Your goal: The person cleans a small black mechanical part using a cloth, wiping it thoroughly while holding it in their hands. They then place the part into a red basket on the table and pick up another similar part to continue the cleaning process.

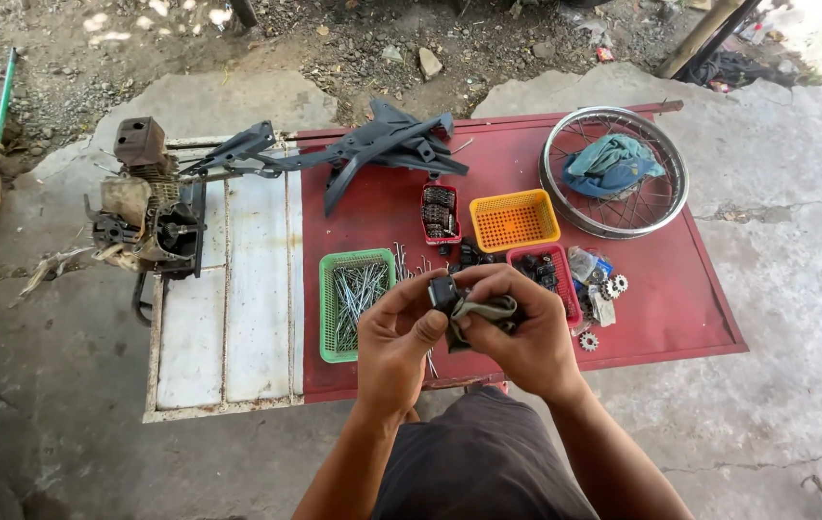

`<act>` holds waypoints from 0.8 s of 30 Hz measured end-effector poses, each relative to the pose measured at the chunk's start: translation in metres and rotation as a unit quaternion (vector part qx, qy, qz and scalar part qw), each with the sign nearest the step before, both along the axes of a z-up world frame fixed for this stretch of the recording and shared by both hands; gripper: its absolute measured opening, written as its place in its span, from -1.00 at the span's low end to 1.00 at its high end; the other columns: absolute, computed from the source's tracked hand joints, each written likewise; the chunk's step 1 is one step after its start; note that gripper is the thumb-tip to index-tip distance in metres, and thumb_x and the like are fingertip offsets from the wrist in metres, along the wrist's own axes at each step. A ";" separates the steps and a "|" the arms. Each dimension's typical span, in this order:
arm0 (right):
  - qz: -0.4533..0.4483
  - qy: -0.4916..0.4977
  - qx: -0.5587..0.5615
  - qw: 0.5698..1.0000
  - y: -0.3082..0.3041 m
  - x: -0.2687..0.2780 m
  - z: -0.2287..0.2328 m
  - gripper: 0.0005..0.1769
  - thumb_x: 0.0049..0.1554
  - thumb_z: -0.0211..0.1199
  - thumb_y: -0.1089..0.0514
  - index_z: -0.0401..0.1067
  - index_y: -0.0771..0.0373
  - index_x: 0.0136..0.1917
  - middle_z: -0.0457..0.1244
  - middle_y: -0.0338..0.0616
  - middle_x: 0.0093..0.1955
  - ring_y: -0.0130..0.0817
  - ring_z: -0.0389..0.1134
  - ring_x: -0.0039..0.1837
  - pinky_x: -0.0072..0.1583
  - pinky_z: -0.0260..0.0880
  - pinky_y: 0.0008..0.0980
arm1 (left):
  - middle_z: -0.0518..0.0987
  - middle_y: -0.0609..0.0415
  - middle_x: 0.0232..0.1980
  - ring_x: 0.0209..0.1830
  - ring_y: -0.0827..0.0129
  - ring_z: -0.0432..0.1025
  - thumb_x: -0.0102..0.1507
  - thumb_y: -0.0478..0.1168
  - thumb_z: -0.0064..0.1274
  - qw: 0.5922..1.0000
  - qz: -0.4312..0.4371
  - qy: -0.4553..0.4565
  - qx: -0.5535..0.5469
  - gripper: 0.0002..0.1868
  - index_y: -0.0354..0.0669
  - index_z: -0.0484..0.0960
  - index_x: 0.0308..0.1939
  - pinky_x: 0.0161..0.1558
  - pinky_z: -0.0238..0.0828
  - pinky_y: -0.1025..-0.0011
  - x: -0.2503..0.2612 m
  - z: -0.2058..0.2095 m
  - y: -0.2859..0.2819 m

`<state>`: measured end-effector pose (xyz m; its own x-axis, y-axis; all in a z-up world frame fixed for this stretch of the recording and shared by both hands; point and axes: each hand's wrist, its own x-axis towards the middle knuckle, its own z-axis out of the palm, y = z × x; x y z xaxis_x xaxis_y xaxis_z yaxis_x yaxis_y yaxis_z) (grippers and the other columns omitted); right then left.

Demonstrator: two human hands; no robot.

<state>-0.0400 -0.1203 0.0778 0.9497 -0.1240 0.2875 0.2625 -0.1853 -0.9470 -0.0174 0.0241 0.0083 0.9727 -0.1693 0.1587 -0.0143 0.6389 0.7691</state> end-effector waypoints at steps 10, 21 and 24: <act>-0.015 0.000 -0.002 1.000 -0.028 0.005 0.012 -0.84 -0.11 0.41 0.39 0.52 0.25 -0.24 0.47 0.03 -0.08 -0.38 0.43 -0.15 -0.15 0.45 -0.41 | 0.62 -0.19 -0.23 -0.18 0.24 0.61 0.06 -0.46 0.40 0.999 -0.019 0.048 0.001 -0.50 -0.56 0.64 0.07 -0.10 0.65 0.24 0.011 -0.008 -0.027; 0.044 -0.087 -0.069 0.993 -0.119 0.007 -0.001 -0.81 -0.10 0.48 0.31 0.50 0.20 -0.20 0.46 -0.02 0.02 -0.25 0.48 -0.11 -0.14 0.47 -0.33 | 0.69 -0.24 -0.11 -0.11 0.19 0.63 0.20 -0.42 0.29 0.988 -0.001 0.151 -0.022 -0.58 -0.47 0.62 0.13 -0.10 0.66 0.32 0.006 0.001 -0.108; 0.057 -0.096 -0.070 0.991 -0.144 0.003 -0.013 -0.82 -0.05 0.47 0.31 0.51 0.22 -0.17 0.46 0.01 0.02 -0.20 0.49 -0.10 -0.12 0.46 -0.31 | 0.66 -0.17 -0.09 -0.15 0.26 0.62 0.26 -0.35 0.24 0.984 0.000 0.173 -0.035 -0.60 -0.41 0.58 0.16 -0.13 0.65 0.49 -0.003 0.007 -0.130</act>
